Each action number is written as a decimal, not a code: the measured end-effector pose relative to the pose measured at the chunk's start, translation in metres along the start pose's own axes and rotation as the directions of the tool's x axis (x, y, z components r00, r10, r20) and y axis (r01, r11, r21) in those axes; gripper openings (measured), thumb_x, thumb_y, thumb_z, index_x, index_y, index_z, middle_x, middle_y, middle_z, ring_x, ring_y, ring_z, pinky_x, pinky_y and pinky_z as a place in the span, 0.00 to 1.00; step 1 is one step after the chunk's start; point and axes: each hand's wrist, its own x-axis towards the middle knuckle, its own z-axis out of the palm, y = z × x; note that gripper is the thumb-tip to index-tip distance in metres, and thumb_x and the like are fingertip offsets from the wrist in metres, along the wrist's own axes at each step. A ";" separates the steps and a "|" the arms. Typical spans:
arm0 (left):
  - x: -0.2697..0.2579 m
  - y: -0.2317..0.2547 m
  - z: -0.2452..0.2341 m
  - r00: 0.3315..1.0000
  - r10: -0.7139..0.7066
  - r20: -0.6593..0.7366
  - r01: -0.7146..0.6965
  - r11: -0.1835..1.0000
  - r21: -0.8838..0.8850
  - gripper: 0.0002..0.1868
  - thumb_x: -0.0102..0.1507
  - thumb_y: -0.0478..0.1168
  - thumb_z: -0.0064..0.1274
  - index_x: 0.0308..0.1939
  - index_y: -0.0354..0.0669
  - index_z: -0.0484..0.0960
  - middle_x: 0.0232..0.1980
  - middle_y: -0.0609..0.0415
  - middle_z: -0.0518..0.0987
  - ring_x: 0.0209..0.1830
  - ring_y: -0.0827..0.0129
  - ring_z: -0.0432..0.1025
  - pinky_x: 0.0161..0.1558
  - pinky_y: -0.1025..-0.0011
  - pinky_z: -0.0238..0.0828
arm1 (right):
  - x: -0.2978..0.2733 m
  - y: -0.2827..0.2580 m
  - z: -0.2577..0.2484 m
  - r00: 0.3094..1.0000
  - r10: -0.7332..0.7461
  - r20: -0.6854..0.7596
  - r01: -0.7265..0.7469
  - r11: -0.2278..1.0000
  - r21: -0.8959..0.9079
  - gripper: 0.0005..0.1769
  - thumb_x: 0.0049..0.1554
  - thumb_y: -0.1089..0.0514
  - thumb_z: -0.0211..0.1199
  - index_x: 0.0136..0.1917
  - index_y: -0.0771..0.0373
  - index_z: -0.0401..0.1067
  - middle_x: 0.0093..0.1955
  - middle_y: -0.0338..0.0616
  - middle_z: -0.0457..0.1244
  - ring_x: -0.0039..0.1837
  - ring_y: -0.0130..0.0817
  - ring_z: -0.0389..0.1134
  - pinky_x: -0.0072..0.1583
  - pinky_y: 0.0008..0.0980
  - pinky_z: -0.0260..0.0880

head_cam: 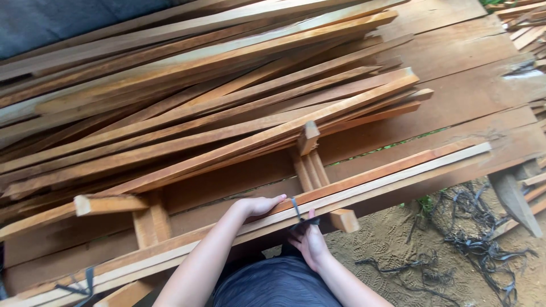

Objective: Tying long wooden slats into bundles using plastic strips.

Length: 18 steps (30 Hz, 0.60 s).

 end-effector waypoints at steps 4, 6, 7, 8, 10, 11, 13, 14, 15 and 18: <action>-0.037 -0.052 -0.005 0.984 0.175 -0.043 -0.174 0.984 0.039 0.40 0.67 0.67 0.21 0.70 0.53 0.73 0.75 0.59 0.71 0.73 0.59 0.67 0.74 0.59 0.57 | -0.010 0.025 0.008 0.999 0.052 0.006 -0.051 0.990 -0.132 0.54 0.59 0.25 0.30 0.74 0.75 0.60 0.71 0.68 0.61 0.71 0.55 0.64 0.70 0.48 0.59; -0.061 -0.075 -0.002 0.928 0.242 -0.284 -0.217 0.969 0.118 0.32 0.69 0.61 0.28 0.60 0.48 0.80 0.64 0.56 0.80 0.62 0.57 0.74 0.64 0.64 0.66 | -0.004 0.043 0.007 0.999 0.035 -0.040 -0.038 0.998 -0.058 0.53 0.63 0.26 0.26 0.71 0.76 0.64 0.66 0.69 0.65 0.67 0.57 0.67 0.66 0.48 0.63; -0.065 -0.087 0.004 0.927 0.238 -0.291 -0.215 0.970 0.110 0.32 0.69 0.61 0.28 0.60 0.48 0.80 0.64 0.56 0.80 0.62 0.57 0.74 0.64 0.64 0.66 | -0.009 0.047 0.015 0.999 0.039 -0.036 -0.041 0.997 -0.067 0.53 0.63 0.26 0.26 0.71 0.76 0.64 0.66 0.69 0.65 0.67 0.57 0.67 0.66 0.48 0.63; -0.068 -0.099 0.010 0.868 0.260 -0.422 -0.238 0.965 0.105 0.27 0.67 0.60 0.36 0.56 0.52 0.83 0.57 0.59 0.83 0.56 0.59 0.77 0.57 0.65 0.71 | -0.015 0.051 0.023 0.997 0.028 -0.075 -0.032 0.998 -0.060 0.58 0.61 0.22 0.25 0.70 0.77 0.64 0.64 0.70 0.65 0.64 0.56 0.67 0.63 0.47 0.63; -0.081 -0.121 0.021 0.788 0.258 -0.558 -0.252 0.963 0.090 0.22 0.64 0.59 0.44 0.53 0.56 0.85 0.50 0.62 0.87 0.49 0.61 0.80 0.50 0.65 0.75 | -0.024 0.064 0.042 0.994 0.026 -0.102 -0.033 0.997 -0.069 0.62 0.58 0.18 0.24 0.69 0.77 0.65 0.63 0.70 0.65 0.61 0.54 0.67 0.61 0.46 0.64; -0.089 -0.132 0.029 0.665 0.375 -0.645 -0.380 0.914 0.140 0.20 0.64 0.54 0.47 0.53 0.52 0.84 0.53 0.59 0.86 0.50 0.59 0.79 0.52 0.64 0.73 | -0.029 0.075 0.050 0.998 0.052 -0.044 -0.059 0.983 -0.175 0.53 0.60 0.22 0.30 0.61 0.75 0.67 0.56 0.66 0.67 0.55 0.51 0.68 0.59 0.44 0.66; -0.109 -0.150 0.046 0.512 0.455 -0.729 -0.484 0.854 0.193 0.19 0.63 0.49 0.50 0.54 0.47 0.83 0.55 0.57 0.85 0.52 0.58 0.78 0.54 0.63 0.71 | -0.031 0.099 0.066 0.995 0.094 0.018 -0.084 0.950 -0.299 0.46 0.63 0.26 0.36 0.52 0.73 0.69 0.50 0.62 0.68 0.50 0.48 0.69 0.56 0.43 0.67; -0.121 -0.157 0.054 0.426 0.450 -0.785 -0.598 0.791 0.129 0.14 0.63 0.44 0.52 0.49 0.45 0.84 0.54 0.56 0.85 0.58 0.58 0.76 0.57 0.63 0.70 | -0.029 0.110 0.073 0.971 -0.062 0.231 0.166 0.869 -0.466 0.30 0.62 0.43 0.46 0.50 0.73 0.73 0.47 0.57 0.71 0.46 0.41 0.70 0.54 0.36 0.70; -0.131 -0.163 0.060 0.334 0.428 -0.840 -0.704 0.706 0.080 0.09 0.63 0.38 0.53 0.45 0.44 0.85 0.52 0.55 0.85 0.63 0.58 0.74 0.61 0.64 0.70 | -0.026 0.119 0.081 0.871 -0.161 0.464 0.427 0.717 -0.551 0.14 0.62 0.61 0.55 0.48 0.74 0.77 0.43 0.51 0.73 0.43 0.33 0.71 0.51 0.30 0.73; -0.162 -0.187 0.081 0.422 0.181 -0.888 -0.781 0.569 -0.255 0.11 0.64 0.35 0.49 0.45 0.37 0.87 0.43 0.54 0.87 0.36 0.70 0.79 0.40 0.76 0.75 | -0.056 0.093 0.167 0.404 -0.337 0.850 0.885 -0.090 -0.457 0.08 0.54 0.58 0.64 0.45 0.64 0.78 0.42 0.42 0.73 0.42 0.35 0.72 0.47 0.29 0.71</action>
